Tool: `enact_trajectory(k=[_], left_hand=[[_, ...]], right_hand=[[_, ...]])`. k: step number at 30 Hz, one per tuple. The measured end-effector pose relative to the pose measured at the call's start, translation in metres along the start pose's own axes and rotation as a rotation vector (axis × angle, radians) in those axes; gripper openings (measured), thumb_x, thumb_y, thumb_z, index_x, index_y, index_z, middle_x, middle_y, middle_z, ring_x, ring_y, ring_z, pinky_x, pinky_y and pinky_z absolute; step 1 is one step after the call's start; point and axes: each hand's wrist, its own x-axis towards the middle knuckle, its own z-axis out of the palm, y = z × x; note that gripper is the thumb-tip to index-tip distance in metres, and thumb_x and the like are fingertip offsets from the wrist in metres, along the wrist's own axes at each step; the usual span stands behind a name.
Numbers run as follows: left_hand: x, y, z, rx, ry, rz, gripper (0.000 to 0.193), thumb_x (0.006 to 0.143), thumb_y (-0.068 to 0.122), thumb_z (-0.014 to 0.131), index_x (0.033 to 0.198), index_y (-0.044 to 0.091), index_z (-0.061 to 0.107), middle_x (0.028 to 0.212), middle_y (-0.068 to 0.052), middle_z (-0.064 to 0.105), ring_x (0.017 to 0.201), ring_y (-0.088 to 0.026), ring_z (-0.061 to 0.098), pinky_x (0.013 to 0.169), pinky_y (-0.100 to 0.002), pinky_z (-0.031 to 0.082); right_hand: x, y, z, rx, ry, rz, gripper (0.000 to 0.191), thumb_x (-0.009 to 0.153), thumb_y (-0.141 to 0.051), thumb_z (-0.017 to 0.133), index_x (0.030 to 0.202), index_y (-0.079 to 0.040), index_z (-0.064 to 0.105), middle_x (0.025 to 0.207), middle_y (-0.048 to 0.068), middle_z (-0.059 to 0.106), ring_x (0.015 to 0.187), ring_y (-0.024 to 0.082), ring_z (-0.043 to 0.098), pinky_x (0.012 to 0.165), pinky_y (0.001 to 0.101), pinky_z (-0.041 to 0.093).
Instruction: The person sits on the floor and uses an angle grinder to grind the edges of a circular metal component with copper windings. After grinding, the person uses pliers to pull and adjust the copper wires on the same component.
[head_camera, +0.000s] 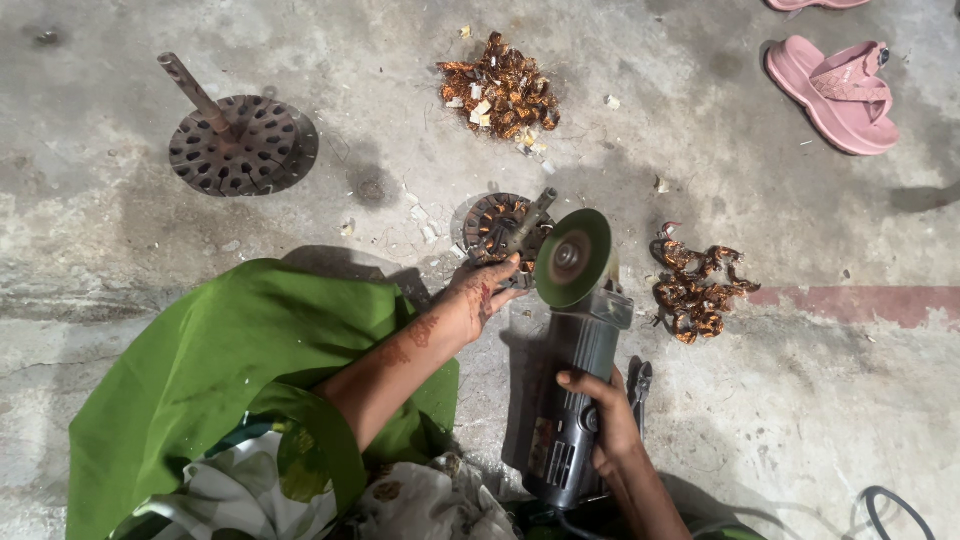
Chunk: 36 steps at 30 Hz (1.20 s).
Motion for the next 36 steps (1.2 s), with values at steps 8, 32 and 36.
enact_trajectory(k=[8, 32, 36], left_hand=[[-0.004, 0.011, -0.002, 0.162, 0.193, -0.033, 0.048, 0.081, 0.026, 0.086, 0.118, -0.001, 0.069, 0.124, -0.017, 0.071, 0.106, -0.028, 0.074, 0.066, -0.022, 0.053], [-0.002, -0.002, 0.000, 0.050, 0.113, 0.033, 0.030, 0.079, 0.015, 0.084, 0.103, 0.003, 0.070, 0.103, -0.010, 0.077, 0.095, -0.021, 0.074, 0.098, -0.034, 0.062], [0.002, -0.005, -0.001, 0.047, 0.128, 0.039, 0.032, 0.078, 0.015, 0.085, 0.103, 0.003, 0.069, 0.101, -0.009, 0.077, 0.095, -0.020, 0.074, 0.097, -0.034, 0.063]], right_hand=[[-0.011, 0.001, 0.004, 0.095, 0.051, -0.058, 0.081, 0.056, -0.024, 0.078, 0.127, 0.000, 0.047, 0.096, 0.017, 0.057, 0.081, 0.030, 0.063, 0.061, 0.0440, 0.061], [0.001, 0.001, 0.000, -0.100, 0.070, 0.045, 0.107, 0.053, -0.032, 0.079, 0.144, -0.004, 0.031, 0.108, 0.022, 0.060, 0.093, 0.036, 0.066, 0.075, 0.0492, 0.064], [0.000, -0.001, 0.001, -0.057, 0.011, -0.004, 0.104, 0.055, -0.032, 0.080, 0.143, 0.002, 0.035, 0.105, 0.023, 0.059, 0.088, 0.035, 0.066, 0.070, 0.0481, 0.064]])
